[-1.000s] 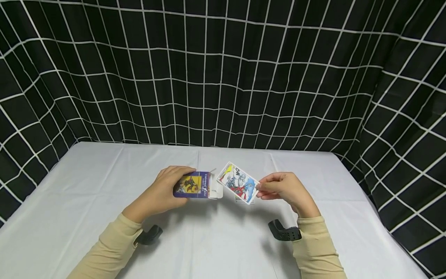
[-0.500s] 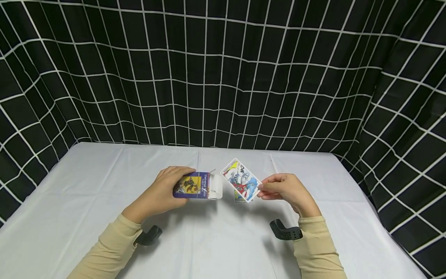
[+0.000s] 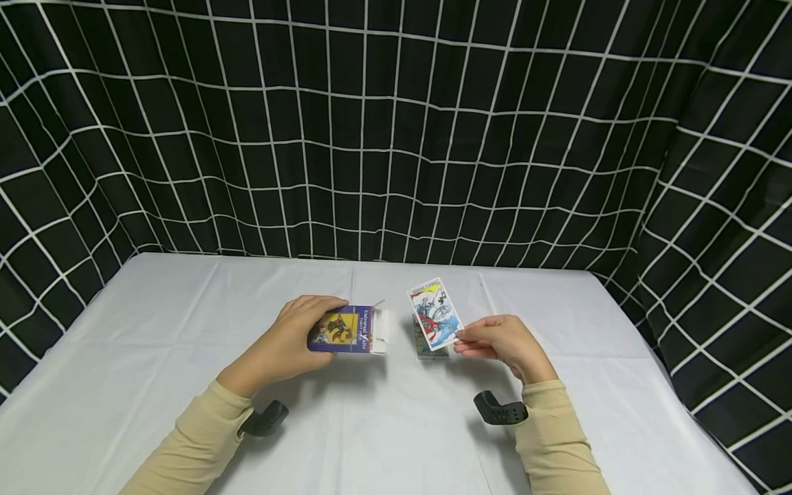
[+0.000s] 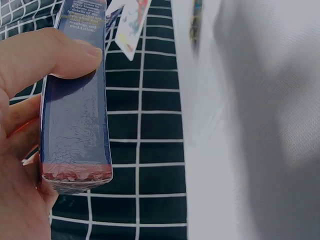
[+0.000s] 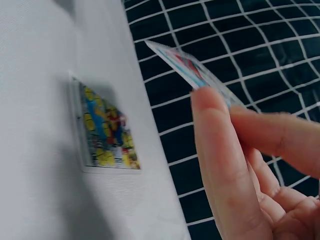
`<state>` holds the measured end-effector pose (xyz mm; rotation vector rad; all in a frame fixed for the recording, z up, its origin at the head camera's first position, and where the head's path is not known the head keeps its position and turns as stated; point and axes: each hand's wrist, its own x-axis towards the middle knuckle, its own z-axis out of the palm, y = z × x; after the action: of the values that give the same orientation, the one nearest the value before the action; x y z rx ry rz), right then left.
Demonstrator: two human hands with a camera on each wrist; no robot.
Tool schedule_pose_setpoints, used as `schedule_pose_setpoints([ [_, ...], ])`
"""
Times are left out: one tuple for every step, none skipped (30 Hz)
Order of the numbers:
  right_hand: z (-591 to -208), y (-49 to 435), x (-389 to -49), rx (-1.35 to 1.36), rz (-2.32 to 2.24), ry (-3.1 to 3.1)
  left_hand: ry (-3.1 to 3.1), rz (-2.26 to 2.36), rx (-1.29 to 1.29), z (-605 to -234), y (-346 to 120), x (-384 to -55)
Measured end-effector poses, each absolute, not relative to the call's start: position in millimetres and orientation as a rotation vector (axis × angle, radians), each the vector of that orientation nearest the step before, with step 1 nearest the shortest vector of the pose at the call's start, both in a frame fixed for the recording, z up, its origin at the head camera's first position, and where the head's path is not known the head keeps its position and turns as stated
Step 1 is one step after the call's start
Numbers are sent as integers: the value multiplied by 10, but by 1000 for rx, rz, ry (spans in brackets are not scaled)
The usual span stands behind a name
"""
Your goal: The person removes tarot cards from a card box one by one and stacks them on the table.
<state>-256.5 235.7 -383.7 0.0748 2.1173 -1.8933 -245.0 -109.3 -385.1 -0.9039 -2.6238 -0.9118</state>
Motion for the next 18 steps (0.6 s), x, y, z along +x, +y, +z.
schedule_pose_setpoints([
  [-3859,2350,-2573,97,-1894,2128,-2626,-913,-904,-3852,-1094,-2449],
  [-3892,2351,-2588,109,-1904,2131,-2628,-914,-903,-3852,-1094,-2448],
  [-3981,2384,-2639,97,-1923,2123,-2630,-914,-903,-3853,-1094,-2447],
  [-4049,2402,-2680,109,-1934,2120,-2632,-914,-903,-3854,-1093,-2447],
  [-4112,2416,-2716,124,-1942,2115,-2632,-914,-902,-3856,-1093,-2447],
  [-4156,2423,-2741,125,-1948,2111,-2632,-915,-902,-3857,-1091,-2446],
  [-4194,2423,-2761,128,-1949,2109,-2633,-916,-902,-3858,-1089,-2446],
  [-4237,2432,-2784,136,-1949,2097,-2633,-917,-901,-3858,-1087,-2445],
  [-4255,2425,-2794,159,-1938,2096,-2633,-918,-901,-3859,-1086,-2444],
  [-4210,2377,-2763,205,-1913,2110,-2632,-919,-900,-3860,-1083,-2444],
  [-4185,2345,-2741,216,-1903,2109,-2632,-921,-900,-3859,-1080,-2443],
  [-4163,2314,-2722,237,-1893,2111,-2629,-924,-902,-3861,-1078,-2442],
  [-4157,2293,-2711,259,-1883,2109,-2628,-926,-901,-3862,-1076,-2441],
  [-4150,2275,-2702,280,-1884,2100,-2628,-928,-901,-3863,-1075,-2441],
  [-4128,2250,-2685,290,-1883,2097,-2627,-928,-902,-3866,-1074,-2440],
  [-4117,2233,-2673,294,-1887,2090,-2627,-931,-900,-3867,-1074,-2440],
  [-4113,2226,-2667,294,-1893,2078,-2628,-932,-901,-3866,-1075,-2438],
  [-4112,2219,-2664,306,-1893,2071,-2629,-933,-901,-3865,-1076,-2438],
])
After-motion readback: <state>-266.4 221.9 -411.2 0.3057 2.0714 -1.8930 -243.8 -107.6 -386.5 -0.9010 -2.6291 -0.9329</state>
